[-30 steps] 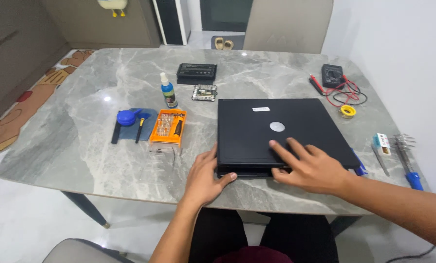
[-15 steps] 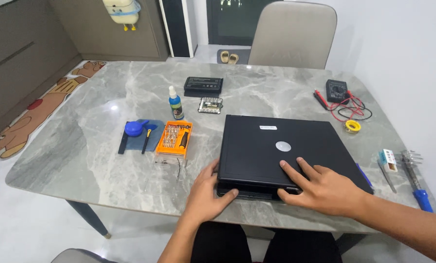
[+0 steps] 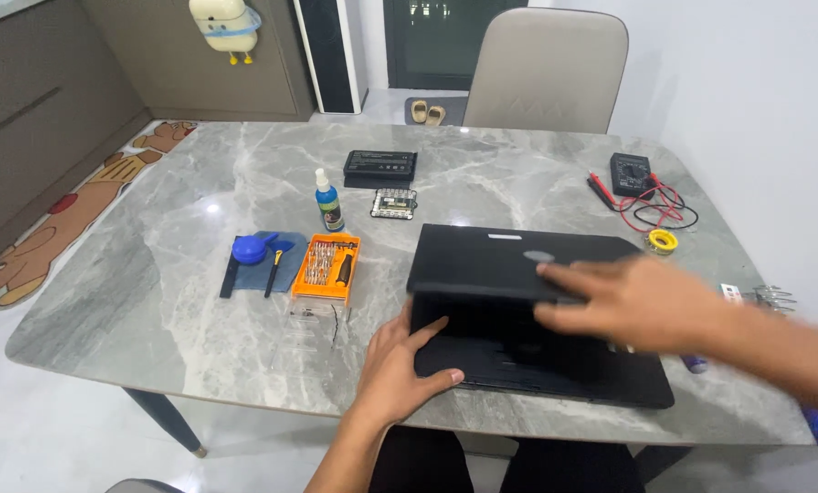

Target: Disassembling and repairing a laptop using a screwdriver to remove screws and pry components.

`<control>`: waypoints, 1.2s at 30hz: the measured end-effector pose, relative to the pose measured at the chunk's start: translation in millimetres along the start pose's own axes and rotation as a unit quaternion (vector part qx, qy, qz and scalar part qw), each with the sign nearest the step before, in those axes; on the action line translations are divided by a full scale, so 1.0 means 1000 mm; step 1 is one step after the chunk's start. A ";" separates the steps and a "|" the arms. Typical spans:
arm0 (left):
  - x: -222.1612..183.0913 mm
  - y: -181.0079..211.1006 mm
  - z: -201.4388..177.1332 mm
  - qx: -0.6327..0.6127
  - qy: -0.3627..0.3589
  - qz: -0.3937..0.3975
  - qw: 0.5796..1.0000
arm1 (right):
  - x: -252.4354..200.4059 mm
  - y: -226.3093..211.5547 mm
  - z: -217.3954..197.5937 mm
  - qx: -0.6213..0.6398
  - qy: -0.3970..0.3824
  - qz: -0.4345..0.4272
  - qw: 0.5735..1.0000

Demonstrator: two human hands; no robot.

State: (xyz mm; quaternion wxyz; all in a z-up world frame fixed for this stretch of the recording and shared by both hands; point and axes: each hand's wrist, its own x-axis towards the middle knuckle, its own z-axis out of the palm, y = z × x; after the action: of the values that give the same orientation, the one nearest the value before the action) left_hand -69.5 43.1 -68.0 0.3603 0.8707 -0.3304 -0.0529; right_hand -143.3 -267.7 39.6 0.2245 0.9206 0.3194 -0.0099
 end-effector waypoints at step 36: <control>0.014 -0.034 0.016 0.017 -0.057 -0.076 0.995 | 0.090 0.202 0.017 0.048 0.424 0.351 0.833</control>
State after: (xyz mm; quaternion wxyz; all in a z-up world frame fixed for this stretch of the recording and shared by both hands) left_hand -44.9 43.0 -100.0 0.3213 0.8946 -0.2845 -0.1244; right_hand 50.5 -363.0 91.7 0.0107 0.8943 0.0379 0.4457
